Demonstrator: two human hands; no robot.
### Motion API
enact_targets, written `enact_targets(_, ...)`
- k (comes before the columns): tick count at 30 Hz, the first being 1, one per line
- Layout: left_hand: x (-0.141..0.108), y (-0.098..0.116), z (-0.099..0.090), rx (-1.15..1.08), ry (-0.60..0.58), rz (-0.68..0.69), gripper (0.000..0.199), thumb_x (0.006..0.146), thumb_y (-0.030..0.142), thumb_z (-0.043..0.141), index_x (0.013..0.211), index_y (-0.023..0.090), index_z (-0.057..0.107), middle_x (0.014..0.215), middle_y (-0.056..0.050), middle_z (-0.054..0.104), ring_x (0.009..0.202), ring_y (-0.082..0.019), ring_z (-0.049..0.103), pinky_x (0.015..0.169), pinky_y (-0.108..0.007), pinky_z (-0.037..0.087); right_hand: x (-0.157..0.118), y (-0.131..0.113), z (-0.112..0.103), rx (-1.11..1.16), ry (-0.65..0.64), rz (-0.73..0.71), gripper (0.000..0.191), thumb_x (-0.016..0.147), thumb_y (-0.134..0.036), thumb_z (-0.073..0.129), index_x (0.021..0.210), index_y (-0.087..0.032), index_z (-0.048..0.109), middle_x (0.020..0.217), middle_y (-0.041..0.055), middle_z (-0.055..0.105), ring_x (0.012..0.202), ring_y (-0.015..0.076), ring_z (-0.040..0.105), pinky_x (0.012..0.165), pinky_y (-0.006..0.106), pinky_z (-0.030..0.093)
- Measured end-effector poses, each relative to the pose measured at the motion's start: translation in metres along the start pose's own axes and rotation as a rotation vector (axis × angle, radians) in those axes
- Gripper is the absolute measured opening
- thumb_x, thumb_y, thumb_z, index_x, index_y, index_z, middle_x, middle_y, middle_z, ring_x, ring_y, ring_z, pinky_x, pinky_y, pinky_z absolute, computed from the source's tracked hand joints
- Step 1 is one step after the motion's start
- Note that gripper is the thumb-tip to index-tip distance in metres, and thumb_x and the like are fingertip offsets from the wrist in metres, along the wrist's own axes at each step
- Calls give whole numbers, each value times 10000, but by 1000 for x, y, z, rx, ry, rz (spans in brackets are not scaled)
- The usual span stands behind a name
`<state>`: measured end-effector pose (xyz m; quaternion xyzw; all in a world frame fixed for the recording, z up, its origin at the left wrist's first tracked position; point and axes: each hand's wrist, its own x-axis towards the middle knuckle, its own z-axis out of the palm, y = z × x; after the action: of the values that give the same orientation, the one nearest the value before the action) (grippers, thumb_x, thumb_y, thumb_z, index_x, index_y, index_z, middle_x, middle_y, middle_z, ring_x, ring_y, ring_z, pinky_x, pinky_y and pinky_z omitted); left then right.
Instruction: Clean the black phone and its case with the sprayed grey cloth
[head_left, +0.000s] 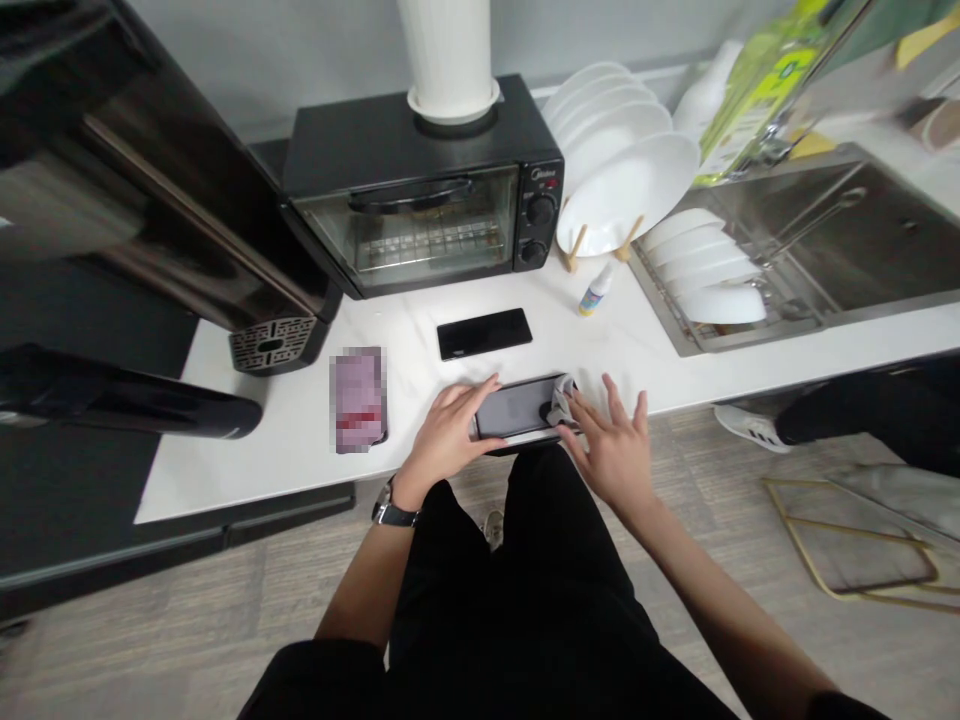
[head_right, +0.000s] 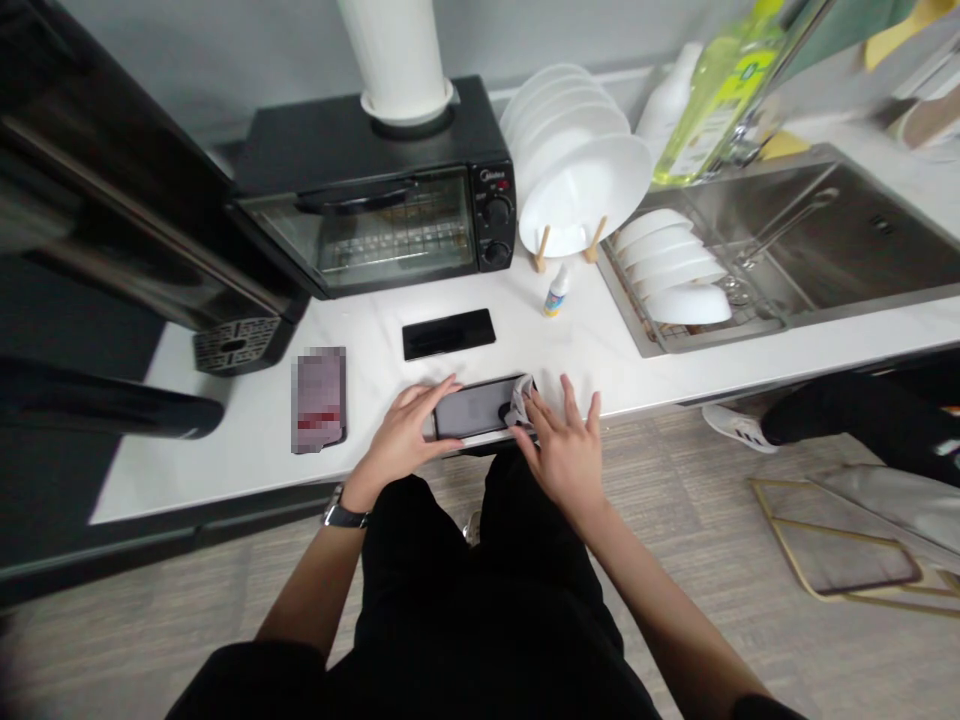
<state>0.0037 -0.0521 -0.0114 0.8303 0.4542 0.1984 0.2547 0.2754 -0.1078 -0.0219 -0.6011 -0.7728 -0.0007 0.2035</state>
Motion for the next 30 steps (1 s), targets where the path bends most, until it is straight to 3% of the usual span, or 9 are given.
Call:
enact_targets(6, -1, -11, 4, -1, -25, 16, 941, 879, 133, 683, 1691, 299, 238, 1531, -68, 613, 1286, -291, 542, 1137, -464, 452, 18, -97, 41, 207, -67, -163, 708, 1030, -616, 529, 1472, -66, 587, 1558, 210, 560, 1590, 402, 303, 1290, 667, 211)
enact_targets(8, -4, -14, 4, -13, -18, 1, 972, 833, 45, 614, 1691, 305, 239, 1531, -53, 612, 1274, -277, 539, 1112, -443, 479, 21, -107, 46, 255, -91, -226, 732, 1023, -641, 528, 1461, -58, 594, 1545, 208, 574, 1592, 379, 310, 1297, 633, 233)
enact_targets(12, -5, -9, 2, -27, 11, -6, 973, 869, 168, 729, 1691, 312, 229, 1560, -42, 585, 1304, -282, 522, 1139, -442, 457, 15, -52, 30, 177, -85, -179, 587, 1059, -566, 516, 1509, -194, 576, 1540, 102, 603, 1605, 371, 279, 1288, 688, 178)
enact_targets(16, 0, -3, 3, -3, 1, 3, 1020, 861, 416, 835, 1685, 324, 241, 1558, -58, 587, 1305, -310, 526, 1156, -477, 424, 11, -3, 13, 23, 12, 7, 527, 1075, -493, 514, 1495, -183, 589, 1526, 122, 613, 1610, 415, 243, 1260, 754, 140)
enact_targets(18, 2, -4, 5, 1, -6, 26, 1013, 868, 415, 826, 1687, 318, 236, 1564, -61, 581, 1307, -311, 522, 1155, -478, 423, 14, -17, 17, 26, 29, 23, 578, 1048, -550, 546, 1456, -148, 619, 1547, 150, 588, 1607, 444, 229, 1259, 751, 157)
enact_targets(22, -2, -11, 6, 9, 3, 52, 967, 861, 161, 741, 1688, 272, 252, 1522, -74, 611, 1269, -292, 525, 1118, -441, 466, 21, -88, 41, 203, -62, -154, 739, 1002, -655, 563, 1456, -74, 604, 1579, 198, 540, 1602, 417, 263, 1280, 660, 248)
enact_targets(24, -7, -14, 5, 14, 9, 38, 974, 830, 93, 708, 1683, 267, 272, 1515, -70, 617, 1243, -287, 530, 1090, -426, 488, 20, -106, 44, 267, -96, -213, 742, 1007, -653, 557, 1479, -80, 586, 1574, 183, 551, 1599, 397, 283, 1281, 646, 264)
enact_targets(26, -9, -13, 2, 11, 12, 15, 977, 838, 135, 736, 1684, 279, 269, 1528, -61, 610, 1253, -288, 533, 1097, -433, 483, 17, -95, 39, 263, -106, -223, 673, 1024, -622, 552, 1489, -135, 591, 1560, 136, 577, 1599, 398, 282, 1277, 672, 245)
enact_targets(30, -5, -5, 0, -2, 11, -4, 1006, 868, 348, 819, 1688, 303, 237, 1555, -61, 591, 1309, -298, 533, 1157, -466, 429, 11, -25, 18, 125, -68, -119, 548, 1065, -520, 535, 1497, -187, 593, 1535, 96, 608, 1599, 403, 278, 1273, 715, 181)
